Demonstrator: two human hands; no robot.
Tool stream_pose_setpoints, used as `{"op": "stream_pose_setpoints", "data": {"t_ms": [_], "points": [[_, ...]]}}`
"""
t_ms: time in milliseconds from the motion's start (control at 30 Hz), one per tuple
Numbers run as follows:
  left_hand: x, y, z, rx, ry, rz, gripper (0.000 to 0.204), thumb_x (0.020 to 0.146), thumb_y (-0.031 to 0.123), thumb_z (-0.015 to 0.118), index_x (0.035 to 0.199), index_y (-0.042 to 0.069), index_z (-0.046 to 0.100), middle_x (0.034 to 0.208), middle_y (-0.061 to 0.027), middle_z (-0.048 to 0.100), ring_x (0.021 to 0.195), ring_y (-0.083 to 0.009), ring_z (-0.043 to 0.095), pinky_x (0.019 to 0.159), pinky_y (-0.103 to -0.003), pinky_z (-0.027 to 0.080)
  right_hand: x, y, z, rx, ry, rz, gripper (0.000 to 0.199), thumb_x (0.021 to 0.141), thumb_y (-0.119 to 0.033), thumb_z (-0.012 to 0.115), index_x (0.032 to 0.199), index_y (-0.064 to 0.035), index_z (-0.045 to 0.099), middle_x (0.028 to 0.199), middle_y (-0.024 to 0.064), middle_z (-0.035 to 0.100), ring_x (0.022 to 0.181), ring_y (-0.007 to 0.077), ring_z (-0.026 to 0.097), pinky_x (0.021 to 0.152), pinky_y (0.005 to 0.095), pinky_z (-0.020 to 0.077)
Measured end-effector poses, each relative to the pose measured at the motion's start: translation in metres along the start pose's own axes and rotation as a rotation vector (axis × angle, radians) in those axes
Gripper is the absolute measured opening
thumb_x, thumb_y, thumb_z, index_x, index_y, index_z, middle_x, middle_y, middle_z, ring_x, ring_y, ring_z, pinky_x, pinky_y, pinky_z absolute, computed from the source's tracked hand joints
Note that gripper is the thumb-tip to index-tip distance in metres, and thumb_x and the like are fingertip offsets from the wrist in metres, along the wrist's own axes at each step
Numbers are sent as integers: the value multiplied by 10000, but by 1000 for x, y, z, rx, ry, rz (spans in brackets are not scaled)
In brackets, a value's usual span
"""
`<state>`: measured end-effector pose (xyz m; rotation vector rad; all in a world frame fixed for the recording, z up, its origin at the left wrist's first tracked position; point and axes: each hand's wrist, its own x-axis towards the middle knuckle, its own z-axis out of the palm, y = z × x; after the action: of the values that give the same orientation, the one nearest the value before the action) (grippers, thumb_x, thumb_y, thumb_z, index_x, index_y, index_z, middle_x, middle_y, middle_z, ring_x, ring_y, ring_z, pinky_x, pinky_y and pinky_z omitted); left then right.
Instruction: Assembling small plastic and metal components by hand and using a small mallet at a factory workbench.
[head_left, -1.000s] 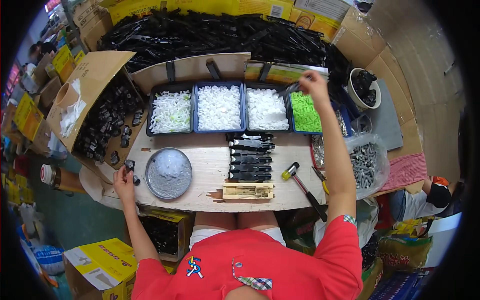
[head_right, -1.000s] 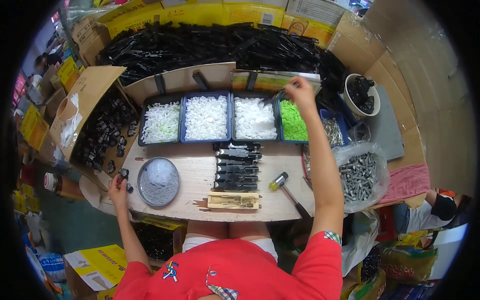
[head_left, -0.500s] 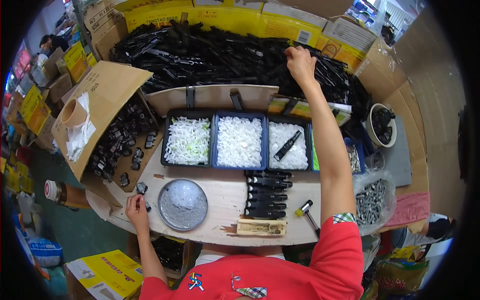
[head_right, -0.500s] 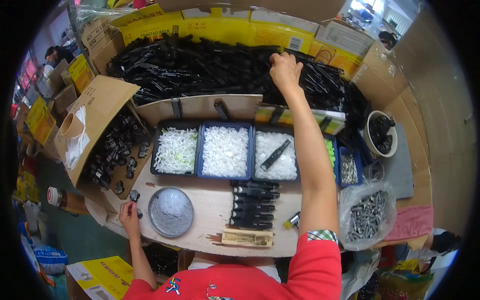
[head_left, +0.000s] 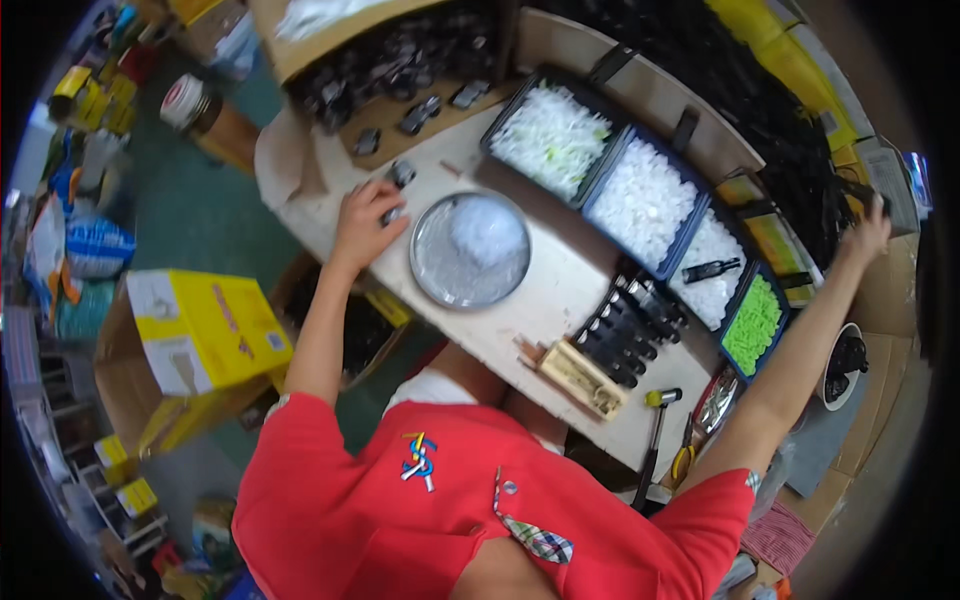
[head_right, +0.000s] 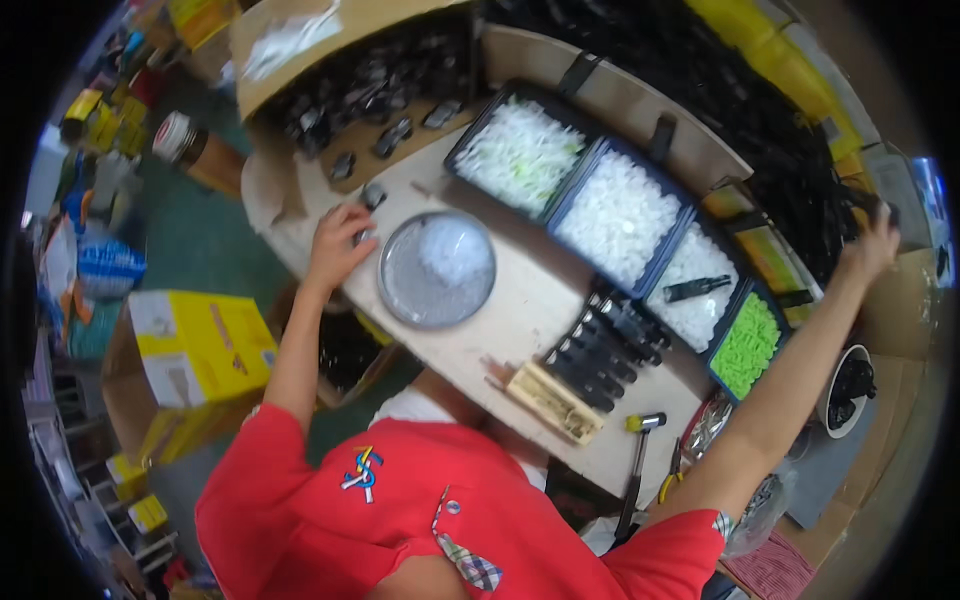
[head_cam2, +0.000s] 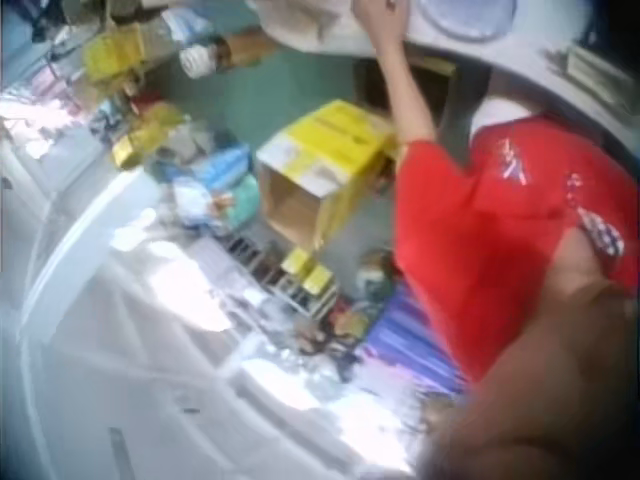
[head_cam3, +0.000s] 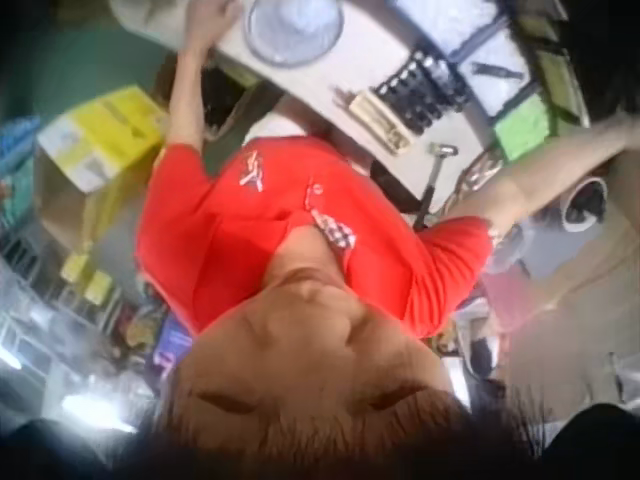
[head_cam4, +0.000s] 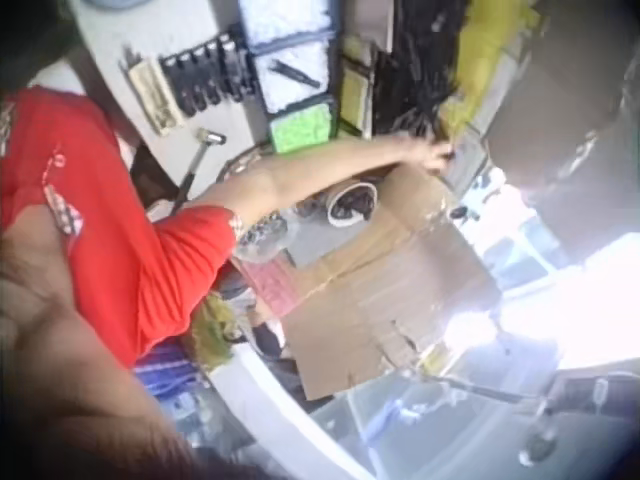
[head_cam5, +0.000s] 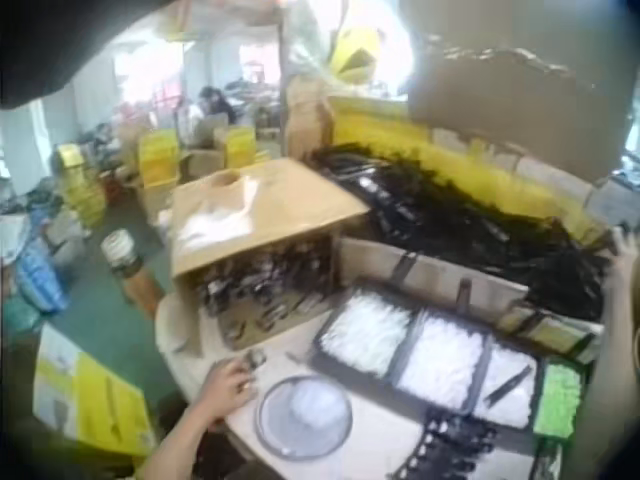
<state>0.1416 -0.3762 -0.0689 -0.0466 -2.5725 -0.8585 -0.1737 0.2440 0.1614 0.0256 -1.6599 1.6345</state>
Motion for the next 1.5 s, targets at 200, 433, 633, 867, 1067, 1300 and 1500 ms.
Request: {"op": "stream_pose_setpoints", "data": {"t_ms": [200,433,633,867,1067,1300,1500], "points": [[-27,0,-8,-151,-86,-85,395,561,100,750,932,26,637,953,-93,553,938,-266,511,824,-332,425,-205,-97,-27,-494,-578,16,192,888,-259,505,892,-71,545,807,28,584,665,87,494,632,245,404],[-38,22,-12,34,-73,-286,377,579,146,755,925,34,655,820,-133,538,801,-294,543,717,-352,454,-451,-93,-59,-868,-928,-375,332,690,-72,649,1019,-98,612,956,72,580,906,253,536,732,366,409],[-30,3,-4,231,75,-121,234,662,141,669,863,25,646,742,-163,575,698,-301,568,653,-383,461,-522,-84,-42,-1029,-882,-421,419,805,-204,556,1188,-48,487,1300,85,444,1177,231,415,984,471,233],[-38,84,-19,-1133,17,-527,211,852,133,578,1006,-7,608,848,-65,637,600,-77,521,549,-208,439,-530,-77,-32,-1124,-906,-492,468,845,-269,518,1255,-56,443,1349,51,395,1244,180,346,1032,447,158],[-44,194,38,-828,-471,-392,194,852,134,559,978,0,623,764,-51,631,610,-86,533,540,-219,432,-508,-82,-46,-715,-787,-365,256,796,-105,574,1048,-62,565,1137,58,547,1045,232,495,920,387,314],[-51,229,85,-268,-488,251,139,793,123,566,812,0,628,705,-148,592,631,-247,598,580,-320,463,-499,-84,-68,-715,-688,-311,205,754,-54,582,958,-34,574,1004,60,576,936,239,504,849,375,333],[-53,212,91,-427,-655,-120,83,792,82,616,804,2,630,661,-29,578,608,-86,524,557,-235,432,-501,-79,-67,-688,-674,-305,193,749,-47,585,941,-33,577,992,59,576,926,234,503,850,373,329]]}}
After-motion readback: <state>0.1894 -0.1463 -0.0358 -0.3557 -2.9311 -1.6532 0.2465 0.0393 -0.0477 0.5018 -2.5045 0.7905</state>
